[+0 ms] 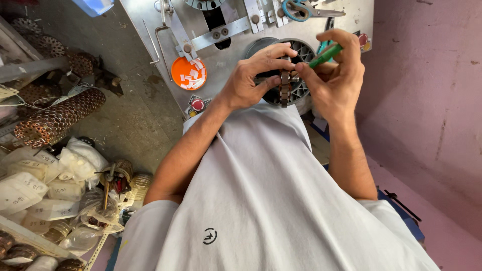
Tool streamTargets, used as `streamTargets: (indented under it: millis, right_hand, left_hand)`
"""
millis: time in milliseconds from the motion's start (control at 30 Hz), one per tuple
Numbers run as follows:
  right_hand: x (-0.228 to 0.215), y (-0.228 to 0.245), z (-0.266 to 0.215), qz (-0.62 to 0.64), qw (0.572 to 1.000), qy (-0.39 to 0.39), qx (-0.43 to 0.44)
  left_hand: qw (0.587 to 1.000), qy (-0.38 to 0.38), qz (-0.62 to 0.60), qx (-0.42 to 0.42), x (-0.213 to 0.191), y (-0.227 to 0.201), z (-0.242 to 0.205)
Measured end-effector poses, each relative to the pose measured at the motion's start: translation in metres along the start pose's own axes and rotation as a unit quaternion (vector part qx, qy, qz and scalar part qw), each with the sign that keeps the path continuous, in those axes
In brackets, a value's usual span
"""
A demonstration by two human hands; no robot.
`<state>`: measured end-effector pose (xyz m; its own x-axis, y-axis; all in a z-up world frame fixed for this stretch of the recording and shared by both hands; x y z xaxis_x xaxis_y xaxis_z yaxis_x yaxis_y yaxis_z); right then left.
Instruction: The person inserts small white insulating pieces into slots on a copper-wound rotor held in a jig. They use a green-handled screwdriver to press and adjust the pieces into place, repeating the process for multiple slots on the rotor.
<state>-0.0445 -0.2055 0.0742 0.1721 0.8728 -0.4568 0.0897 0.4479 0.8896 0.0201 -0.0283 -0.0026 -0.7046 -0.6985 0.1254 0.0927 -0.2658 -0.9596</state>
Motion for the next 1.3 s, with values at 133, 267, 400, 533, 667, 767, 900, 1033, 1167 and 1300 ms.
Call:
streamTargets:
  millis: [133,267,400,533,667,767,900,1033,1167,1300]
  right_hand:
    - [0.0,-0.002,0.001,-0.021,1.0,-0.008,-0.014]
    - [0.02,0.003,-0.036,-0.105,0.976,-0.138,-0.13]
    - [0.027,0.008,-0.042,-0.136,0.957,-0.142,-0.215]
    - [-0.002,0.012,-0.036,0.003,0.967,-0.184,-0.174]
    - [-0.031,0.003,-0.042,0.092,0.972,-0.197,-0.09]
    - [-0.036,-0.025,-0.04,0.174,0.972,-0.153,0.04]
    - [-0.015,-0.055,-0.046,0.205,0.96,-0.104,0.161]
    - [0.001,-0.063,-0.049,0.211,0.966,-0.058,0.136]
    - [0.002,-0.054,-0.044,0.177,0.975,-0.033,0.127]
    - [0.0,-0.041,-0.036,0.13,0.984,-0.033,0.116]
  left_hand:
    - [1.0,-0.015,0.001,0.0,0.002,-0.002,-0.001]
    - [1.0,-0.019,0.019,-0.006,0.002,-0.003,0.001]
    - [1.0,-0.02,0.012,-0.011,0.001,-0.009,0.001]
    - [0.994,-0.064,0.091,0.004,-0.002,-0.019,-0.009]
    - [0.951,-0.215,0.206,-0.077,-0.029,-0.007,-0.054]
    - [0.881,-0.323,0.292,-0.187,-0.066,0.021,-0.102]
    - [0.827,-0.364,0.379,-0.2,-0.103,0.049,-0.146]
    - [0.826,-0.345,0.406,-0.185,-0.108,0.071,-0.153]
    - [0.803,-0.345,0.443,-0.202,-0.102,0.085,-0.145]
    - [0.796,-0.373,0.427,-0.211,-0.101,0.089,-0.137]
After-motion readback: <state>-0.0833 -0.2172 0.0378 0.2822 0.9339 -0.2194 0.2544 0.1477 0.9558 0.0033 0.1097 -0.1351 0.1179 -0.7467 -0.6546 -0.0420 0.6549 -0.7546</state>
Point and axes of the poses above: each hand's wrist, its own z-axis towards the middle knuckle, its own x-axis out of the palm, y = z × x, the point moved 4 cm from there along z, towards the middle knuckle, and after that the axes turned 2 degrees about -z, right-handed, at the moved point
